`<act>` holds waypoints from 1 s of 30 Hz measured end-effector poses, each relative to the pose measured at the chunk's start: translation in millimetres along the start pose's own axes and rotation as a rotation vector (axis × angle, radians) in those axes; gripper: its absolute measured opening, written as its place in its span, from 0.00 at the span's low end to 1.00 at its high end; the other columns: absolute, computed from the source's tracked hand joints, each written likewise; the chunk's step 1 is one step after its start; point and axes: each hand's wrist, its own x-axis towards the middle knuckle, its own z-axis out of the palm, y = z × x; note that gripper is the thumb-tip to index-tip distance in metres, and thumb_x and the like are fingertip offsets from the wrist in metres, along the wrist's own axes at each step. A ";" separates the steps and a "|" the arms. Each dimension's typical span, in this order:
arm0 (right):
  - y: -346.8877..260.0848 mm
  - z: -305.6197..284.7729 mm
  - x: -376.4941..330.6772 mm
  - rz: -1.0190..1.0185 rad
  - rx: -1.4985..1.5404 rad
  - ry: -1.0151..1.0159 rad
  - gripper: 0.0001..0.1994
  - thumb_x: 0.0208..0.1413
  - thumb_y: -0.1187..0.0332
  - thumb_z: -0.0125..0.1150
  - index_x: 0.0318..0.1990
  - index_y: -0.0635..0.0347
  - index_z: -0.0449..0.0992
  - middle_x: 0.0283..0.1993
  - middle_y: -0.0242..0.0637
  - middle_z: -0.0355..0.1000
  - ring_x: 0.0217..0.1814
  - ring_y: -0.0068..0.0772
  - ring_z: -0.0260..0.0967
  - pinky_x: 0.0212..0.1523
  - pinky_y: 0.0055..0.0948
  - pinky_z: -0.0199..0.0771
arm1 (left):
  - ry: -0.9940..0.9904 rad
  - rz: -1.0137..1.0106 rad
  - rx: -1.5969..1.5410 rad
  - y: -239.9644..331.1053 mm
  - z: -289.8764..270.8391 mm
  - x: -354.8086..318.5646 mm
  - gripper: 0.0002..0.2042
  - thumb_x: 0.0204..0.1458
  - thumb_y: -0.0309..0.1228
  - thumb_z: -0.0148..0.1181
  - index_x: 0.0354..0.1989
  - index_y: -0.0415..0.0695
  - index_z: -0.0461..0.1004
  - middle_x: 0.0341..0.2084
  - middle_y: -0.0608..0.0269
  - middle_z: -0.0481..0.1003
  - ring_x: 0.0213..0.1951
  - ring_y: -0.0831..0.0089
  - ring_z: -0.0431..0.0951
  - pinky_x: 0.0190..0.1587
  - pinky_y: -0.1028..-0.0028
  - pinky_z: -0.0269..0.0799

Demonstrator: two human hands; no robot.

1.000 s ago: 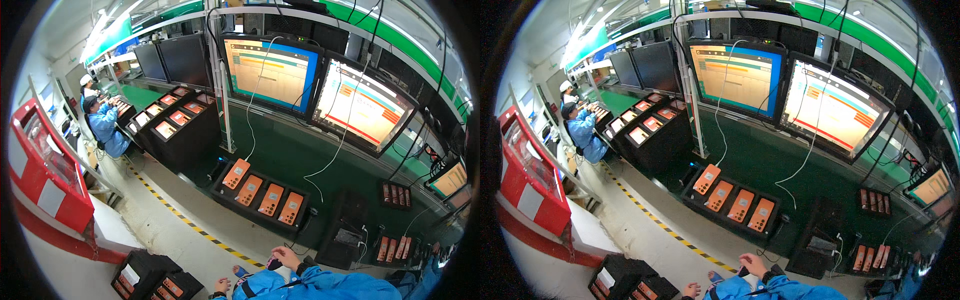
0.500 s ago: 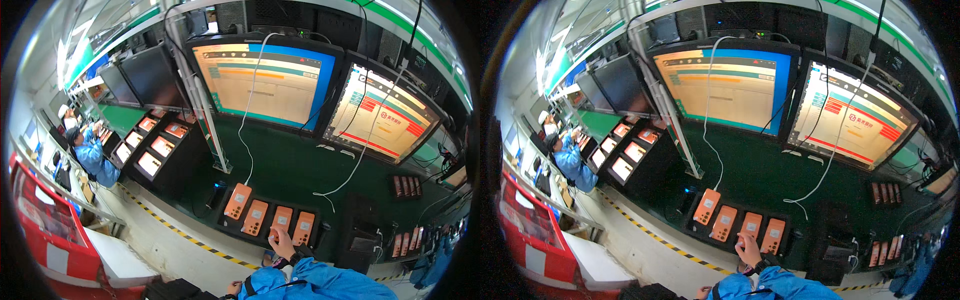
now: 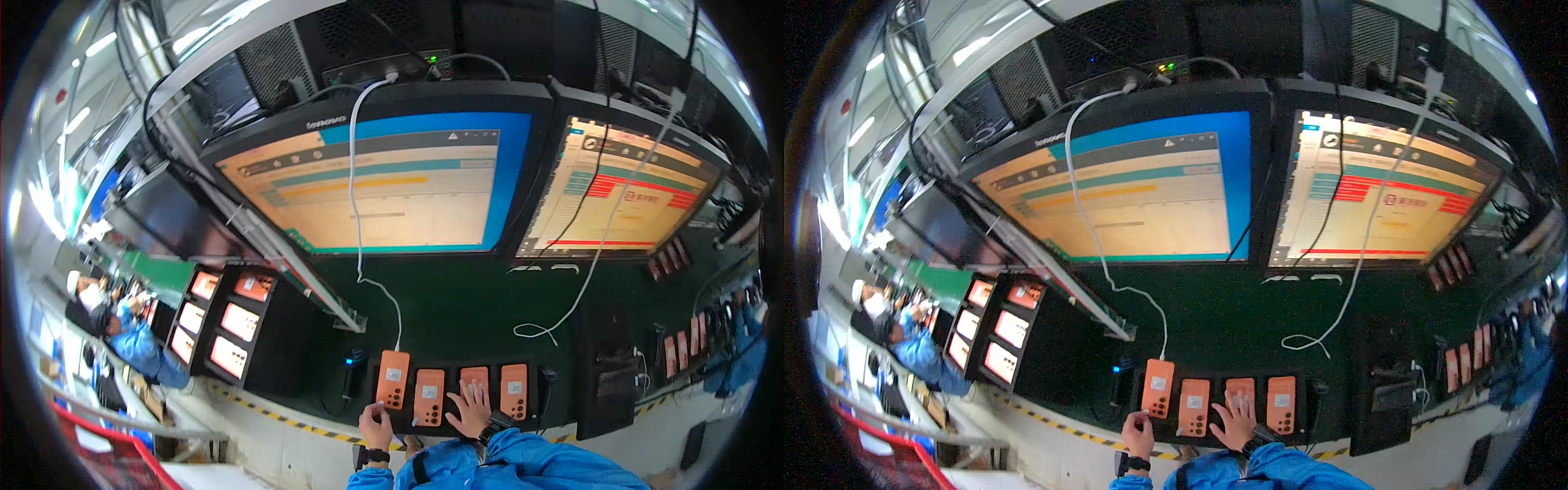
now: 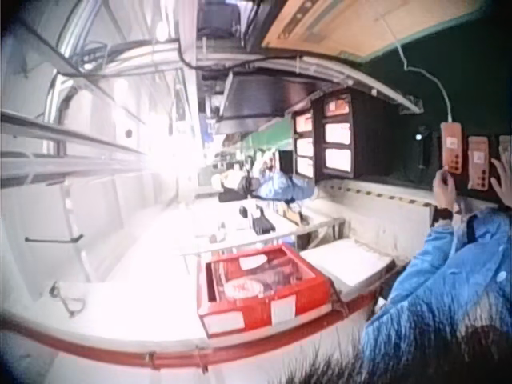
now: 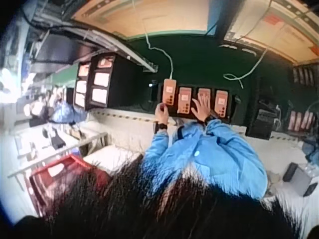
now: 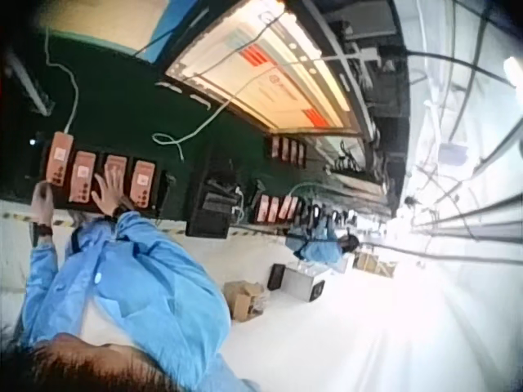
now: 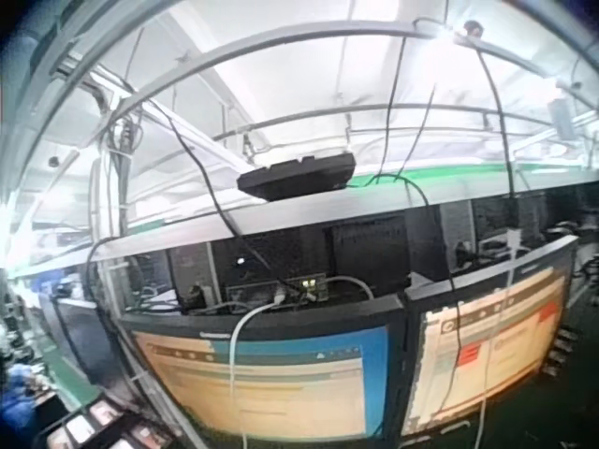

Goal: Scanning barcodes on a series of smartphones and interacting with a testing interface on dual monitors.

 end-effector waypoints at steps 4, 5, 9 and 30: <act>-4.3 11.3 2.9 0.035 0.015 0.010 0.27 0.51 0.48 0.54 0.58 0.45 0.64 0.69 0.48 0.47 0.71 0.61 0.37 0.68 0.56 0.31 | 0.049 0.167 0.296 21.2 14.0 35.2 0.19 0.38 0.26 0.57 0.44 0.43 0.70 0.42 0.55 0.71 0.50 0.54 0.67 0.51 0.56 0.61; -5.5 14.9 2.0 0.060 0.003 0.009 0.27 0.51 0.48 0.54 0.58 0.45 0.64 0.69 0.47 0.47 0.71 0.61 0.37 0.69 0.56 0.31 | 0.015 0.219 0.322 13.3 19.5 40.3 0.26 0.35 0.29 0.59 0.49 0.43 0.66 0.48 0.53 0.68 0.56 0.53 0.62 0.55 0.56 0.57; -14.7 19.6 1.9 0.216 0.010 0.003 0.27 0.48 0.48 0.57 0.56 0.44 0.65 0.69 0.46 0.48 0.72 0.61 0.35 0.68 0.57 0.28 | -0.101 0.274 0.374 2.8 34.4 48.2 0.35 0.38 0.40 0.62 0.57 0.41 0.60 0.57 0.52 0.61 0.63 0.50 0.55 0.60 0.51 0.49; 183.0 -46.0 -42.7 1.165 0.357 0.397 0.33 0.41 0.56 0.67 0.55 0.58 0.62 0.49 0.56 0.70 0.52 0.59 0.67 0.52 0.44 0.67 | -0.202 0.258 0.496 7.8 29.1 54.9 0.39 0.40 0.39 0.59 0.64 0.44 0.53 0.63 0.55 0.57 0.65 0.49 0.50 0.58 0.50 0.53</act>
